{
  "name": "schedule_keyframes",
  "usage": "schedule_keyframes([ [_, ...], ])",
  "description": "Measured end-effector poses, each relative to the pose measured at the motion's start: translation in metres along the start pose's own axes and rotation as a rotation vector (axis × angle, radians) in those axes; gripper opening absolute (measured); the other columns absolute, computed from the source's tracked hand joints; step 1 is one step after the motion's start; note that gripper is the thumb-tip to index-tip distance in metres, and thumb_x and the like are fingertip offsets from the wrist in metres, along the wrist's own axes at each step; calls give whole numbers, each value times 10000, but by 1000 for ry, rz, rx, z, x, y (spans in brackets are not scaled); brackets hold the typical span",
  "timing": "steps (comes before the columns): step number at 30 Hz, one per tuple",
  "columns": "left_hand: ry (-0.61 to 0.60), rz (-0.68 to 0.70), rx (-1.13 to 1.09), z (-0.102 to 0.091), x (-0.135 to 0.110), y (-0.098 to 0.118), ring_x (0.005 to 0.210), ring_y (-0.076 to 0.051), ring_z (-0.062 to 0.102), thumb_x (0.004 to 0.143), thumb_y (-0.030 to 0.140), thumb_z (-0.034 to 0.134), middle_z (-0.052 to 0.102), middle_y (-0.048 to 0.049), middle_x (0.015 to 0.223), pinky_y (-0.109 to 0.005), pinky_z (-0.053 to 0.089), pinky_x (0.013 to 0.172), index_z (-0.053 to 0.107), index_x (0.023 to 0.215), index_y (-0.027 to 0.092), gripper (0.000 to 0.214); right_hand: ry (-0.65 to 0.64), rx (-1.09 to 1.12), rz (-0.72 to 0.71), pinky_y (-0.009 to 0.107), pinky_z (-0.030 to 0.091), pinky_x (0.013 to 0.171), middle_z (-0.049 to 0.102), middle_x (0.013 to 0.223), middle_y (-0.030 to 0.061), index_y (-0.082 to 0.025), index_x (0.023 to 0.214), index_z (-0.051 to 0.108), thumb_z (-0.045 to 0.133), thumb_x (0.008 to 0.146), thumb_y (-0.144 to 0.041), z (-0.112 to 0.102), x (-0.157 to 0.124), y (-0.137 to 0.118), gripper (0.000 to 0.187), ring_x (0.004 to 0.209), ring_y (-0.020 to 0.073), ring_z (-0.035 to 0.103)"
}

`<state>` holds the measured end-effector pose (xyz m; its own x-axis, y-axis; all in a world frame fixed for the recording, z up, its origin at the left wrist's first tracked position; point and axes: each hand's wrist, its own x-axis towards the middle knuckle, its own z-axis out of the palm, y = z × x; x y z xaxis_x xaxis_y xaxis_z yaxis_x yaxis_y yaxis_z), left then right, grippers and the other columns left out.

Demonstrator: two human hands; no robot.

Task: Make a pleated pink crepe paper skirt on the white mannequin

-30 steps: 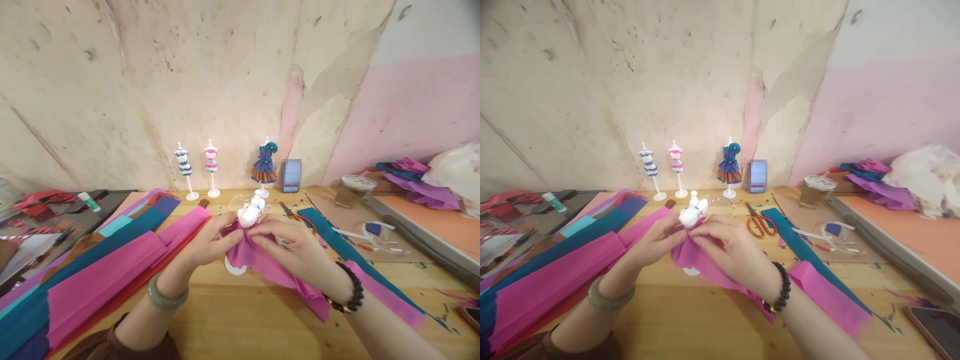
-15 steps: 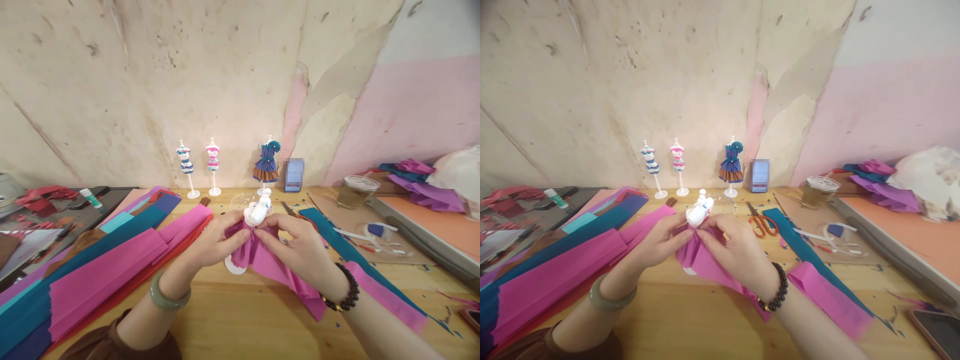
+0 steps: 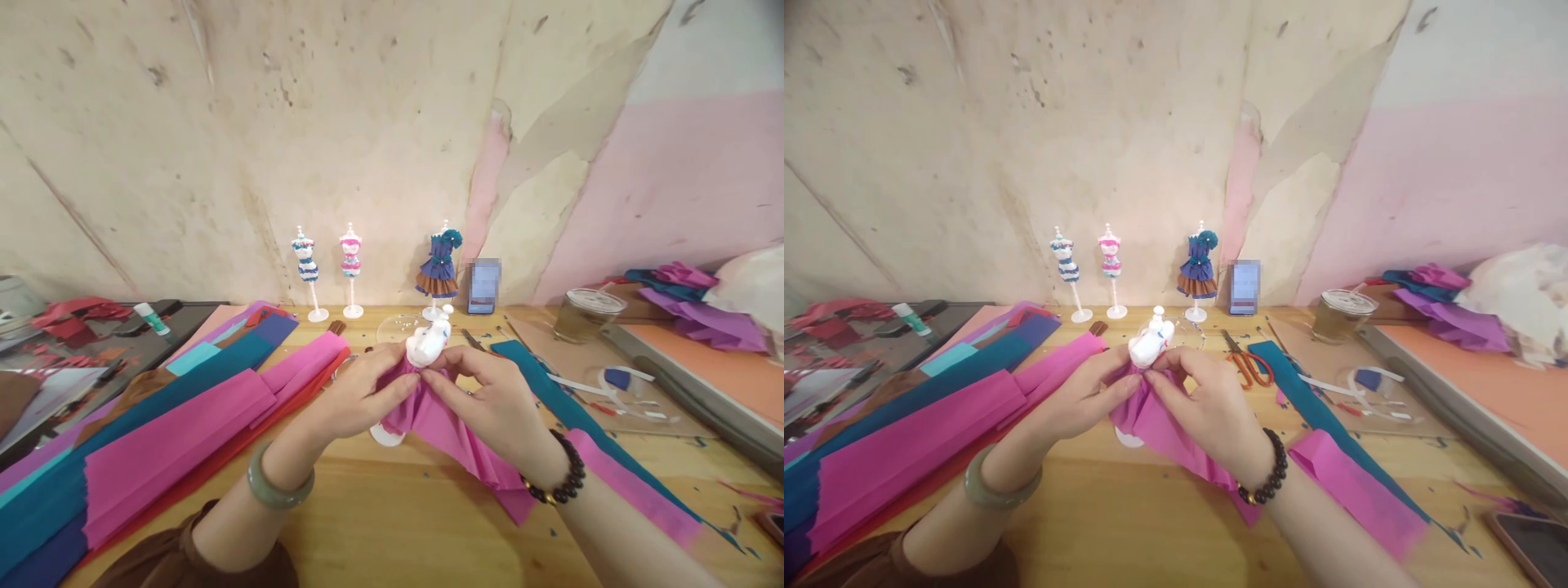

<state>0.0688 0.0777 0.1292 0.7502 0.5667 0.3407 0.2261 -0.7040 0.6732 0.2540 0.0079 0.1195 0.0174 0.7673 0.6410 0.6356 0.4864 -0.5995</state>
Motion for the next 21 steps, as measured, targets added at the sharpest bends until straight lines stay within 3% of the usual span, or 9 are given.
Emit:
schedule_keyframes([
  [10, 116, 21, 16, 7, 1, -3, 953, -225, 618, 964, 449, 466, 680, -85, 996, -350, 491, 878, 647, 980, 167, 335, 4, -10, -61, 234, 493, 606, 721, 714, -4, -187, 817, 686, 640, 870, -210, -1, 0, -2, 74, 616, 135, 635],
  [16, 104, 105, 106, -2, 3, -2, 1015, -221, 617, 986, 398, 449, 679, -88, 1116, -336, 467, 911, 632, 1157, 190, 326, -107, -12, -53, 259, 504, 699, 747, 803, -10, -209, 895, 696, 635, 884, -222, -6, 2, -2, 63, 722, 146, 670],
  [21, 82, 96, 130, -6, 5, -7, 909, -209, 616, 990, 408, 418, 662, -76, 985, -324, 481, 836, 633, 1032, 167, 325, -181, 3, 7, 286, 506, 713, 760, 879, 1, -217, 926, 700, 649, 876, -245, -10, 4, -2, 77, 772, 164, 682],
])
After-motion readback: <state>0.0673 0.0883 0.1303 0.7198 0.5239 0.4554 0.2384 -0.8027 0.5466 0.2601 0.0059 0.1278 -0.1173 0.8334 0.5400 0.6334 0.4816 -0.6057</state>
